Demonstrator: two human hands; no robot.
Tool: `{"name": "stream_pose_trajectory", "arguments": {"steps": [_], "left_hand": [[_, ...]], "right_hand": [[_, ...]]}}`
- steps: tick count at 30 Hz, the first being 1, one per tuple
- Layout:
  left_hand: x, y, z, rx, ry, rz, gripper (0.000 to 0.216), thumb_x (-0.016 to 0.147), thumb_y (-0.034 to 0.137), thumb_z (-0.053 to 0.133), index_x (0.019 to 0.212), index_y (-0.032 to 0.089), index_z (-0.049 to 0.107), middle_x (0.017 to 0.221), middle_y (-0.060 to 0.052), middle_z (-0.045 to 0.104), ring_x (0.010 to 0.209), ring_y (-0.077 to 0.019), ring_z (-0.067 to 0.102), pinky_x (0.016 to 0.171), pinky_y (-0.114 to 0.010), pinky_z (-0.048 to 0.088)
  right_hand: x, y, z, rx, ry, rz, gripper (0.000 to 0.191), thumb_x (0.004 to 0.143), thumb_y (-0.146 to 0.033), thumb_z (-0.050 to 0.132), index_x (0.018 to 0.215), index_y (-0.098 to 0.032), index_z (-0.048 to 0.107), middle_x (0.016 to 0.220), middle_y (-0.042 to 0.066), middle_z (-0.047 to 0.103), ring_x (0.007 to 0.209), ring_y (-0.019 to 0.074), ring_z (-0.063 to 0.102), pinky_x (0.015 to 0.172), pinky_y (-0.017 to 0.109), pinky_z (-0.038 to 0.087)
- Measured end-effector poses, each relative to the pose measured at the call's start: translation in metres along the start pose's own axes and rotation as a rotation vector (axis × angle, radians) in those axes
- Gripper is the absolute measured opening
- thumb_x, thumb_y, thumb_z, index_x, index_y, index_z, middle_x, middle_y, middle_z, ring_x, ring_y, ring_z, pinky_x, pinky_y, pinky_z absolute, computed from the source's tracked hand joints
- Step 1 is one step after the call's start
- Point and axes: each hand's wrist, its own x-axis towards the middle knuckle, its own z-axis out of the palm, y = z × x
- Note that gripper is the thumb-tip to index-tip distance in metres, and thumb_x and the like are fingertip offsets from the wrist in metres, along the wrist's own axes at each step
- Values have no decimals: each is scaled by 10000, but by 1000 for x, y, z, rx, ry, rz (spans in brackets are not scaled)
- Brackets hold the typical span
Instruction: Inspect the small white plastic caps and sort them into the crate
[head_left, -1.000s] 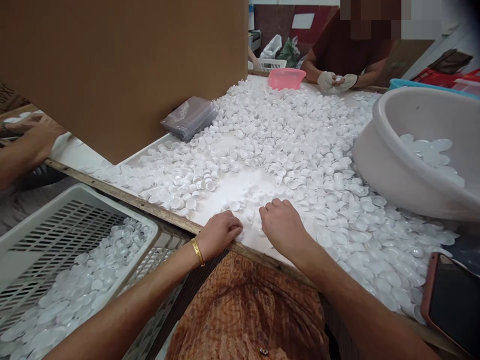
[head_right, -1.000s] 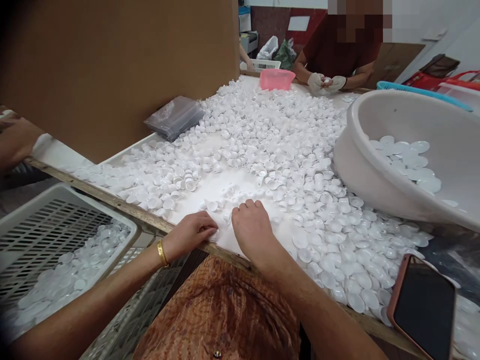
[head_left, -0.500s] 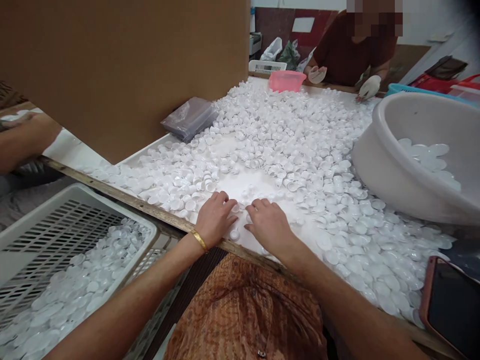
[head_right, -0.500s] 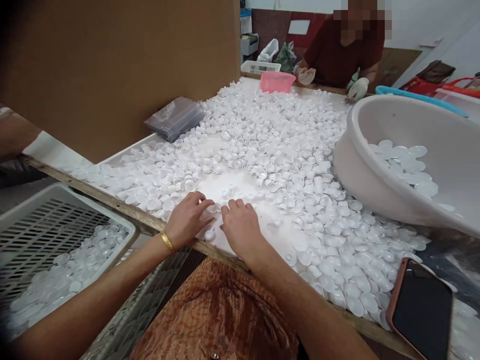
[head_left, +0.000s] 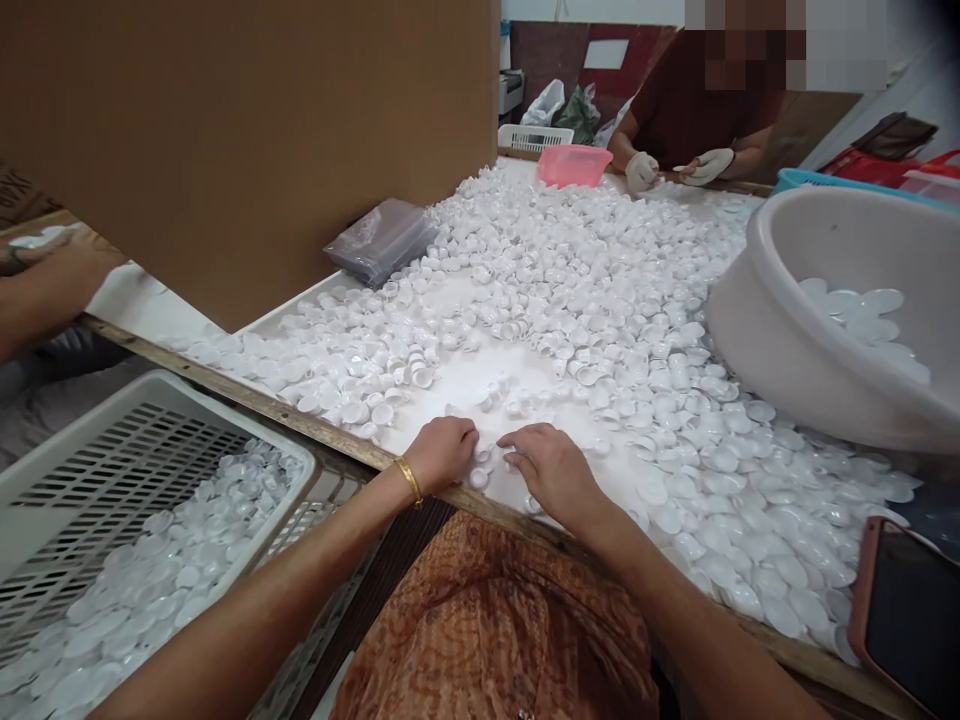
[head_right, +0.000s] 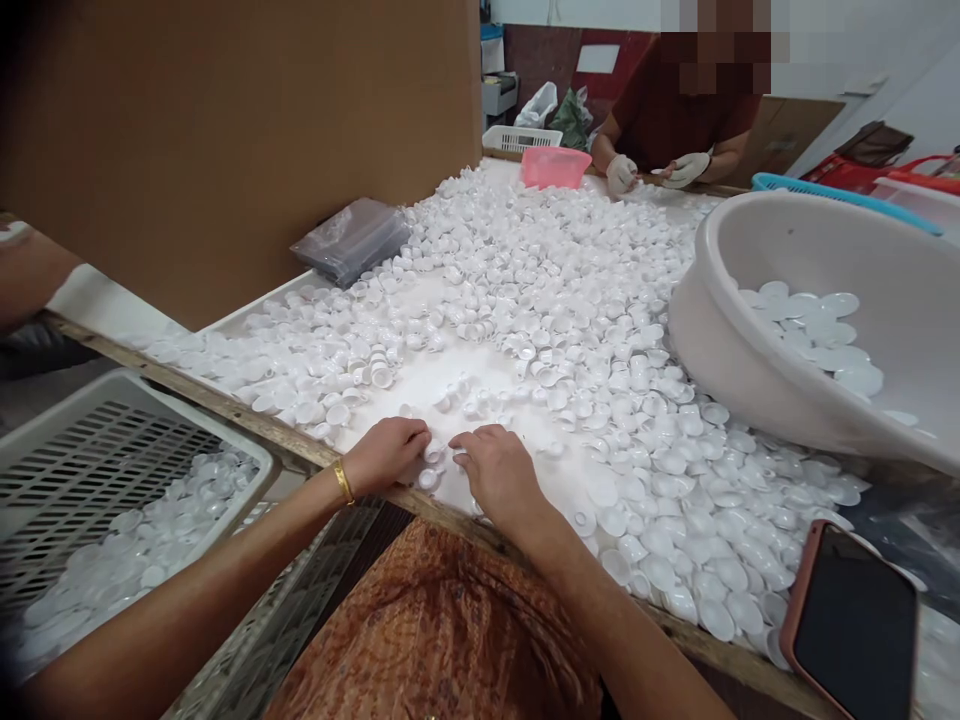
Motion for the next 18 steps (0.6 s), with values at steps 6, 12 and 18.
{"name": "stream_pose_trajectory", "arguments": {"steps": [6, 12, 18], "left_hand": [[-6, -11, -13, 23, 255, -4, 217, 851, 223, 415, 844, 171, 626, 830, -55, 621, 783, -181, 572, 681, -281, 400], [-1, -47, -20, 59, 322, -61, 313, 784, 307, 548, 1073, 195, 591, 967, -58, 581, 870, -202, 553, 735, -295, 424], [9, -40, -8, 117, 310, -63, 261, 847, 296, 456, 986, 185, 647, 913, -69, 623, 892, -203, 553, 754, -284, 395]], "right_hand": [[-8, 1, -11, -126, 10, -38, 221, 867, -189, 492, 1058, -201, 602, 1149, 57, 608, 1044, 197, 514, 840, 330, 385], [31, -10, -14, -287, 90, -169, 237, 874, -183, 486, 1094, -186, 575, 1148, 60, 598, 1027, 201, 493, 825, 328, 371], [72, -19, 0, -487, -3, -224, 113, 849, -176, 522, 866, -153, 631, 967, 96, 617, 987, 224, 462, 776, 326, 351]]}}
